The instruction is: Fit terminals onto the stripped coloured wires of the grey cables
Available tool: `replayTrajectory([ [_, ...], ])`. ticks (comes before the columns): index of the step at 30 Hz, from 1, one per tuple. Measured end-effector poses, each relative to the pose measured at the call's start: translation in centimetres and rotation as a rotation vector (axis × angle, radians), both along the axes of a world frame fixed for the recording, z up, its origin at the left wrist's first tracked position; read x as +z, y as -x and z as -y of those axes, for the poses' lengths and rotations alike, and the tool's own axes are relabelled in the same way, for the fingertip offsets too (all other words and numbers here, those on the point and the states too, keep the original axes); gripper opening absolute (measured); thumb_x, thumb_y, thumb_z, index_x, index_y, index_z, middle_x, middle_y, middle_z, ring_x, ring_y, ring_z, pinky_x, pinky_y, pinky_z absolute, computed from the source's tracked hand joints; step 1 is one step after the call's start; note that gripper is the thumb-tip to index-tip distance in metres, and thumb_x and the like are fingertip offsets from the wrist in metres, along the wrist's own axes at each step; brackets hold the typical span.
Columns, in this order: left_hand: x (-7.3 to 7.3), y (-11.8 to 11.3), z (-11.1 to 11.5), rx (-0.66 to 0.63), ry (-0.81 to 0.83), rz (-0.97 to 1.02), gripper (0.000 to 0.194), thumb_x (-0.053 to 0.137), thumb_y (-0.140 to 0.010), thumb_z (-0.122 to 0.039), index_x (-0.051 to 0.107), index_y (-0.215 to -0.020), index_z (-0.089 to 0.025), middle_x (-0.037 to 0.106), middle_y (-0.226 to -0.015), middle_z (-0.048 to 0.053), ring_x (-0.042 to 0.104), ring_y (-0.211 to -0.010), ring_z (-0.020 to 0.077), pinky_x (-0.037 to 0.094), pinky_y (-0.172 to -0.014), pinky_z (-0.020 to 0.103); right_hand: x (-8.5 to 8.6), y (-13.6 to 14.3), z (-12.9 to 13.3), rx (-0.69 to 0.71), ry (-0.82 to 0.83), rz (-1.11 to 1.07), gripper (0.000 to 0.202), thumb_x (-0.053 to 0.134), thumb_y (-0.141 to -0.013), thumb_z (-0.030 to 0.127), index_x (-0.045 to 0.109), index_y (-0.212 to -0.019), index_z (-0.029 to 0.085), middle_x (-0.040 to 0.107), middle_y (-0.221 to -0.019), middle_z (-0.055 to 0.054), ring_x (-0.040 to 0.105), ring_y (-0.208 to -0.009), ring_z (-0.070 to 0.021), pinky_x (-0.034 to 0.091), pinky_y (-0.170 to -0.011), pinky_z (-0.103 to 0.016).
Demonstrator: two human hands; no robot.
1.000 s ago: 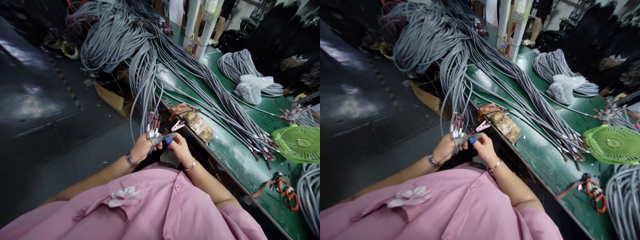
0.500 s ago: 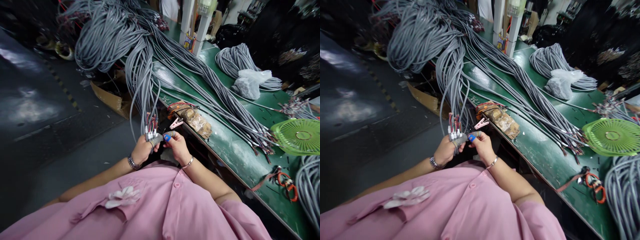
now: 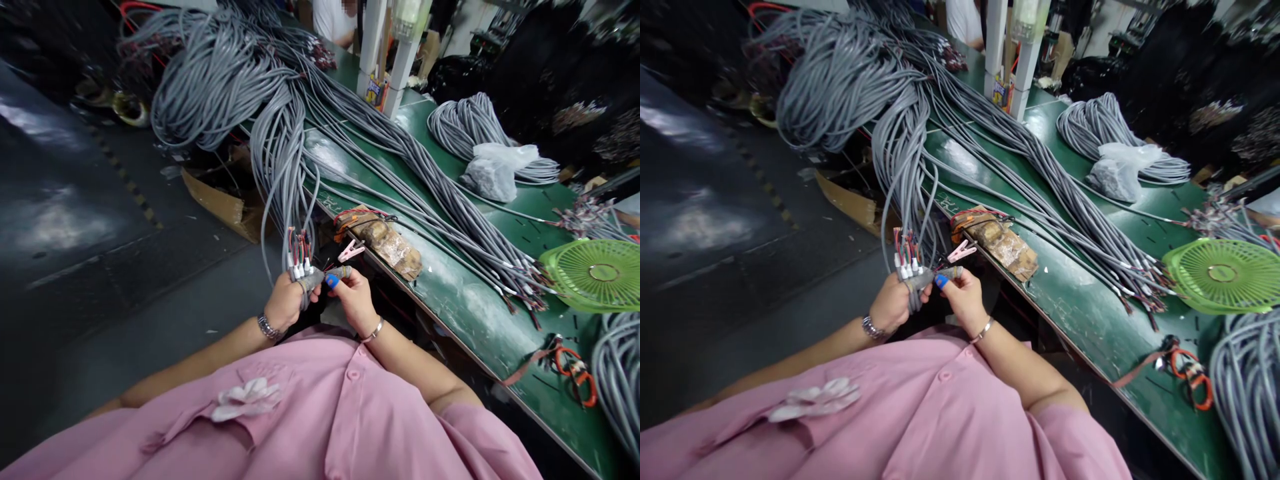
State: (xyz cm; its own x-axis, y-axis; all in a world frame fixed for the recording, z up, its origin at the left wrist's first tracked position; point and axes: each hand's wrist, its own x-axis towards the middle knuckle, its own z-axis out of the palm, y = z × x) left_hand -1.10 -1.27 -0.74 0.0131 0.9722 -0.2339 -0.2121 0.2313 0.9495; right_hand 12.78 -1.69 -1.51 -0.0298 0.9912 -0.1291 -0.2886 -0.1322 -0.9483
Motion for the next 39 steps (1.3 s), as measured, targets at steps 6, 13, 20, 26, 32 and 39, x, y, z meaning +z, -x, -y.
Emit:
replayTrajectory([
  [6,0.8,0.0,0.3,0.004,-0.001,0.05,0.023,0.067,-0.072,-0.027,0.055,-0.057,-0.015,0.054,-0.049,-0.003,0.046,-0.041,0.008,0.036,-0.041,0.02,-1.0,-1.8,-0.8,-0.06,0.072,-0.149,0.038,0.064,-0.08,0.055,0.067,-0.087,0.018,0.064,-0.077,-0.001,0.053,-0.059,-0.0088,0.052,-0.061,-0.024],
  [13,2.4,-0.6,0.6,-0.083,0.015,0.084,0.024,0.065,-0.071,-0.03,0.053,-0.055,-0.016,0.052,-0.047,-0.002,0.044,-0.04,0.0086,0.034,-0.04,0.022,0.0,-2.9,-4.0,0.063,0.174,-0.304,0.057,0.054,-0.077,0.071,0.068,-0.094,0.018,0.066,-0.082,-0.004,0.053,-0.057,-0.009,0.052,-0.058,-0.024],
  [20,2.9,-1.5,0.1,-0.117,-0.012,0.074,0.028,0.064,-0.073,-0.027,0.051,-0.051,-0.016,0.051,-0.046,-0.002,0.044,-0.04,0.0085,0.034,-0.042,0.022,1.4,-2.5,-4.5,0.054,0.195,-0.362,0.049,0.064,-0.075,0.063,0.069,-0.093,0.018,0.063,-0.075,-0.001,0.052,-0.058,-0.0095,0.051,-0.059,-0.024],
  [26,3.0,-1.5,0.0,-0.123,-0.028,0.096,0.026,0.065,-0.073,-0.027,0.053,-0.054,-0.016,0.052,-0.048,-0.002,0.044,-0.041,0.0085,0.034,-0.042,0.022,1.5,-2.1,-4.5,-0.011,0.172,-0.356,0.038,0.068,-0.076,0.055,0.069,-0.087,0.019,0.059,-0.068,0.001,0.049,-0.058,-0.0097,0.048,-0.059,-0.023],
  [32,2.7,-1.5,-0.3,-0.126,-0.002,0.083,0.027,0.066,-0.073,-0.028,0.053,-0.054,-0.016,0.052,-0.048,-0.002,0.045,-0.041,0.008,0.033,-0.041,0.021,1.7,-2.1,-4.6,-0.044,0.16,-0.368,0.033,0.07,-0.074,0.051,0.067,-0.078,0.019,0.058,-0.067,0.001,0.049,-0.06,-0.0108,0.046,-0.06,-0.023],
  [39,2.2,-1.7,-0.6,-0.132,0.012,0.071,0.026,0.068,-0.07,-0.03,0.054,-0.055,-0.016,0.053,-0.048,-0.002,0.045,-0.04,0.0082,0.032,-0.04,0.021,1.9,-2.0,-4.5,-0.052,0.145,-0.319,0.035,0.068,-0.075,0.054,0.066,-0.08,0.019,0.061,-0.07,-0.001,0.051,-0.062,-0.0125,0.046,-0.062,-0.026],
])
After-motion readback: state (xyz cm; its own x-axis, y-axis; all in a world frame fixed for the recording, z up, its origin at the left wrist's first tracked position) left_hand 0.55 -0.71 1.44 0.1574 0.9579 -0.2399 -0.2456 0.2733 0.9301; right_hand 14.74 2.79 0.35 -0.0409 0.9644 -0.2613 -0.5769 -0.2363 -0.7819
